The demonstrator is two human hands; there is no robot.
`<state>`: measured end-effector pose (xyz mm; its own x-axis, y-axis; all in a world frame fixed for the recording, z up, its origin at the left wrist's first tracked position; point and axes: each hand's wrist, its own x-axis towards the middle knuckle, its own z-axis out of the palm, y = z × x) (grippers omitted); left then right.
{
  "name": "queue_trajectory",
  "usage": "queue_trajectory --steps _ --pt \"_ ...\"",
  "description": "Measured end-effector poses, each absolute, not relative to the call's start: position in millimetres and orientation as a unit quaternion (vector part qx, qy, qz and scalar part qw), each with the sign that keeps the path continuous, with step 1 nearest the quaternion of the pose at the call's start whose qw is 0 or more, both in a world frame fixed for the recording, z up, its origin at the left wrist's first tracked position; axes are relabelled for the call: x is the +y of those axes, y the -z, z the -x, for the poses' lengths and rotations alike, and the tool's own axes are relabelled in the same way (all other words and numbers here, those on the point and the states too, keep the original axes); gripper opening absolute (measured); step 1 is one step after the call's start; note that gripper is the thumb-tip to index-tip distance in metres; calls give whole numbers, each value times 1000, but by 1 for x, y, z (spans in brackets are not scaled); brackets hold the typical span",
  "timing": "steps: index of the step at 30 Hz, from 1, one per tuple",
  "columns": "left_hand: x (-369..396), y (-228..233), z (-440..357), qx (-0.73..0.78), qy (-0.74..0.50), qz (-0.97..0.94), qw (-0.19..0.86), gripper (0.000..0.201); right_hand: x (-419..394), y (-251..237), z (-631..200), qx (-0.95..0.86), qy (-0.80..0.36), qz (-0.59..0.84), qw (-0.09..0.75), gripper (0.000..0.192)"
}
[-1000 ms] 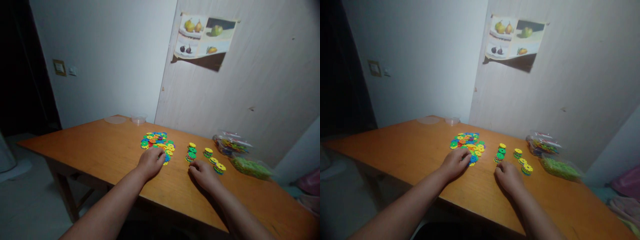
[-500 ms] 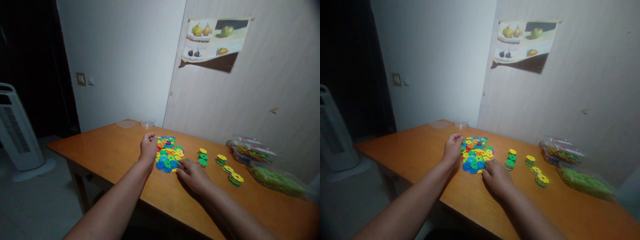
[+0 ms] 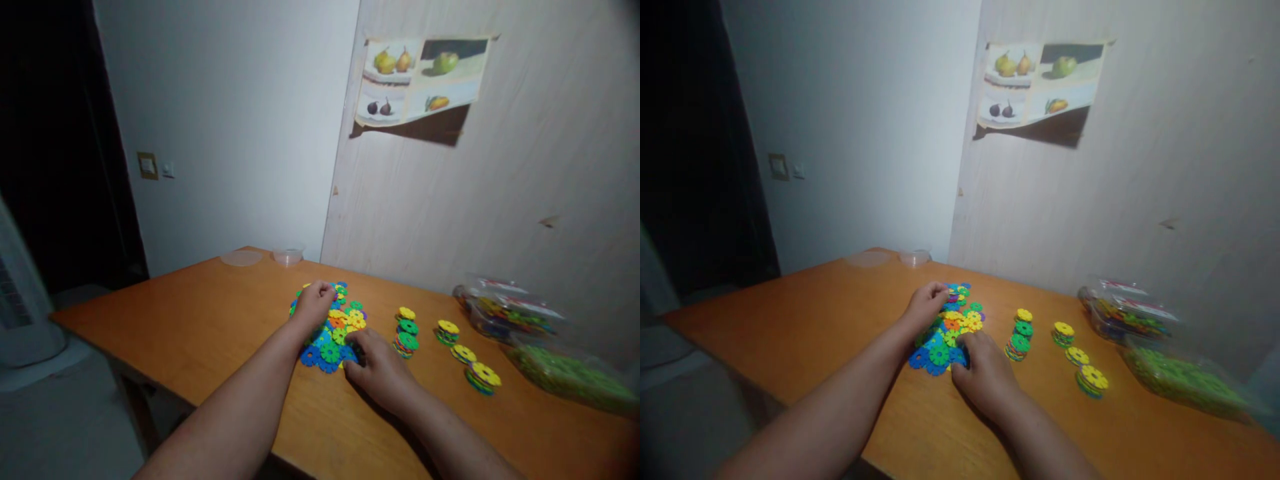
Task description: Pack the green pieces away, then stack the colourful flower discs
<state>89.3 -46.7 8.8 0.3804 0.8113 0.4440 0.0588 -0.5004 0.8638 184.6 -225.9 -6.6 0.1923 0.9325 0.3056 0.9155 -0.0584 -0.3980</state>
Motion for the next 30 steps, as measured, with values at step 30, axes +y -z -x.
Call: queue_trajectory --steps 30 --pt "-88 -29 -64 190 -75 -974 98 24 -256 7 -217 -592 -58 765 247 20"
